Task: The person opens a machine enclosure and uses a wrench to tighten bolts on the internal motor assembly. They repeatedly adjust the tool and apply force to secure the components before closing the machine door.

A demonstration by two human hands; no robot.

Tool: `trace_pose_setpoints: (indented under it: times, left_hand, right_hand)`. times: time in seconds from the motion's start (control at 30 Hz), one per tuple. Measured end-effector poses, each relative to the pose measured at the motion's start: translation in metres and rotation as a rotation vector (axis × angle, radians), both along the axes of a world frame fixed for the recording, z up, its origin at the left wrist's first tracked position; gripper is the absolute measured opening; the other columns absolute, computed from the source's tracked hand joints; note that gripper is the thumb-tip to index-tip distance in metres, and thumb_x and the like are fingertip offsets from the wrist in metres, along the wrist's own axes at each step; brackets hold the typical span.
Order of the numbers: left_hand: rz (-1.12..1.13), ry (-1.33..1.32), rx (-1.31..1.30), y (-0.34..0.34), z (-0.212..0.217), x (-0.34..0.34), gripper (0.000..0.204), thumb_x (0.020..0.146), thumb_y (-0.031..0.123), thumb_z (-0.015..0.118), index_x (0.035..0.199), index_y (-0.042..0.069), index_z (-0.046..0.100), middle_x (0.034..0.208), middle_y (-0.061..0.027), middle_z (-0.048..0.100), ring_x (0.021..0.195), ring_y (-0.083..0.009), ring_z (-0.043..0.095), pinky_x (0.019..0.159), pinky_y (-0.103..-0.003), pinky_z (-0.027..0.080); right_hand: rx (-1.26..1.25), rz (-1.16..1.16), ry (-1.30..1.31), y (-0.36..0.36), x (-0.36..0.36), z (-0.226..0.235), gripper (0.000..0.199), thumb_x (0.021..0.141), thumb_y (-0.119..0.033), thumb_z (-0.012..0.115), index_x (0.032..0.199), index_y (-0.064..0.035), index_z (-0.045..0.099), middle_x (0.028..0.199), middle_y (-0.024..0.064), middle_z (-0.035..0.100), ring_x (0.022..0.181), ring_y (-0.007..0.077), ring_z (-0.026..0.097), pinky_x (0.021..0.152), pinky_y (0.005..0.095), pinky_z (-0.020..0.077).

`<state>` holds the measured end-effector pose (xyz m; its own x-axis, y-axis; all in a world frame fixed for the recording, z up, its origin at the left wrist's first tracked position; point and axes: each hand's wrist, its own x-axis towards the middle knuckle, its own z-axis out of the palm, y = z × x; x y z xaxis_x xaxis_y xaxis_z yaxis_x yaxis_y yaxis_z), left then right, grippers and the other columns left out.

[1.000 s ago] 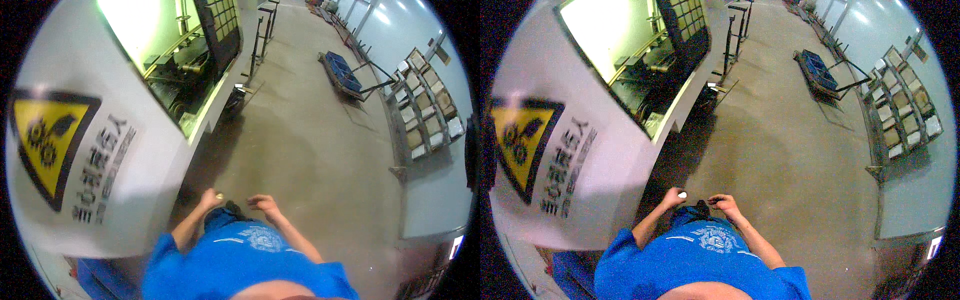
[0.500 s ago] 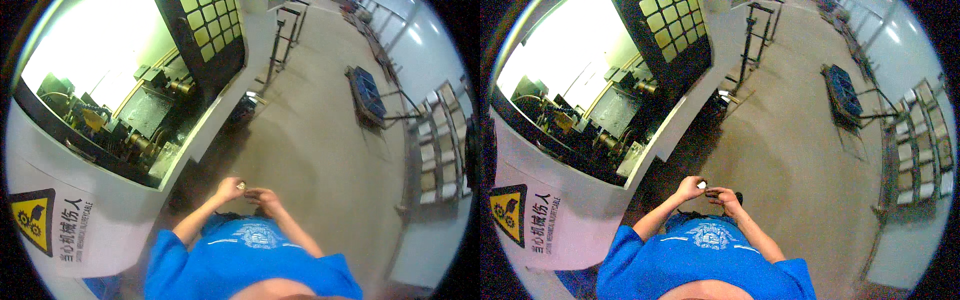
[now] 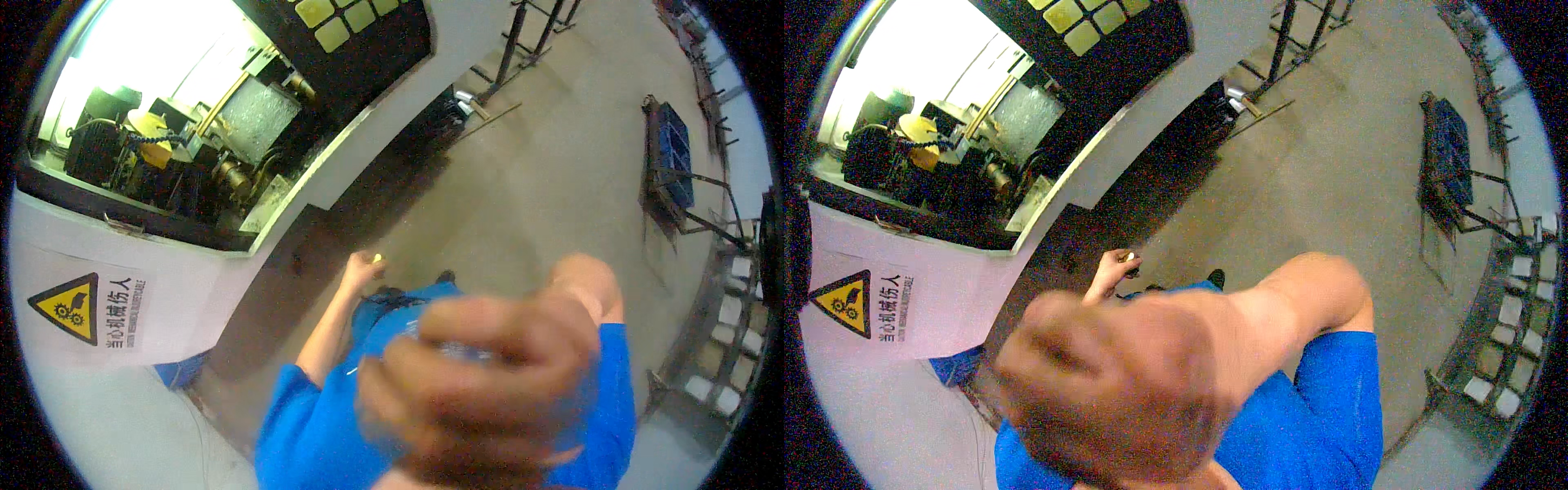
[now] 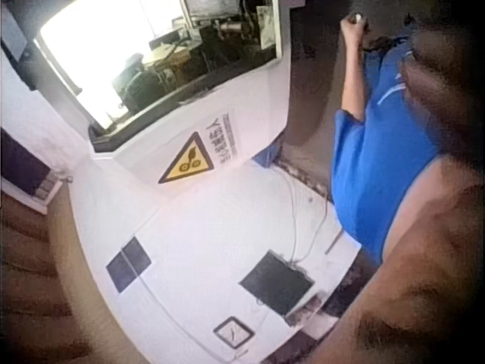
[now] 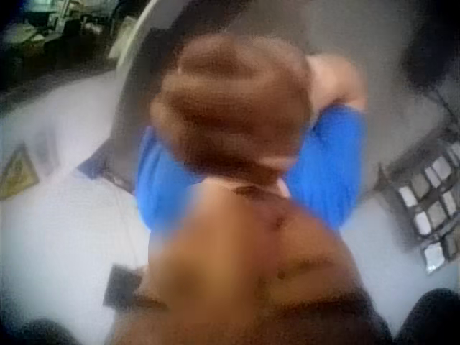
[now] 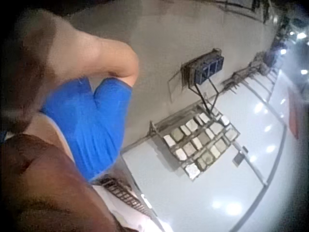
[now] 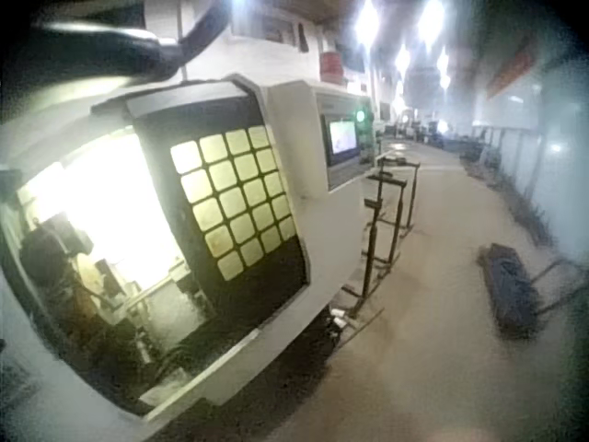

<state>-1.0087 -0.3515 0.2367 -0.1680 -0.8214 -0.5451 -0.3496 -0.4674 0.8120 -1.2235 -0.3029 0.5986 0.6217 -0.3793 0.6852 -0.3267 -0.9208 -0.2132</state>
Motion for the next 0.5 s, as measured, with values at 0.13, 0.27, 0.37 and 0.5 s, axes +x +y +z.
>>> trace_pose_setpoints:
  times: [0.13,0.27,0.37,0.5]
  left_hand:
    - [0.023,-0.077,0.039,0.009,-0.010,0.014,0.018,0.062,0.013,0.057,0.069,-0.004,0.053,0.059,-0.0069,0.054,0.051,-0.0113,0.051,0.046,-0.024,0.040]
    - [-0.036,-0.055,0.082,0.008,-0.029,0.033,0.017,0.067,0.010,0.057,0.076,-0.004,0.051,0.063,-0.0069,0.053,0.050,-0.0122,0.051,0.045,-0.023,0.042]
    - [-0.065,-0.081,0.036,-0.008,-0.019,0.019,0.018,0.065,0.013,0.057,0.073,-0.003,0.053,0.062,-0.0069,0.054,0.052,-0.0115,0.051,0.045,-0.024,0.041]
    - [-0.053,-0.104,-0.152,-0.008,-0.032,0.005,0.024,0.063,0.017,0.057,0.075,-0.004,0.055,0.065,-0.0114,0.057,0.058,-0.0157,0.054,0.050,-0.028,0.041]
  right_hand:
    - [0.019,-0.036,0.094,-0.003,0.002,0.004,0.016,0.055,-0.016,0.052,0.063,-0.0032,0.050,0.070,0.0094,0.049,0.059,0.0190,0.049,0.047,0.0298,0.0402]
    - [-0.016,-0.072,0.042,-0.019,0.024,-0.007,0.013,0.058,-0.021,0.050,0.059,-0.0083,0.046,0.063,0.0058,0.045,0.055,0.0183,0.045,0.043,0.0290,0.0362]
    - [0.158,0.126,-0.393,-0.050,0.039,-0.061,0.017,0.053,-0.025,0.052,0.058,-0.0099,0.045,0.058,0.0041,0.042,0.054,0.0197,0.043,0.043,0.0309,0.0364]
    - [1.128,-0.239,-0.238,-0.055,0.023,-0.216,0.035,0.051,-0.007,0.051,0.085,0.0004,0.055,0.099,0.0174,0.048,0.086,0.0249,0.051,0.073,0.0311,0.0415]
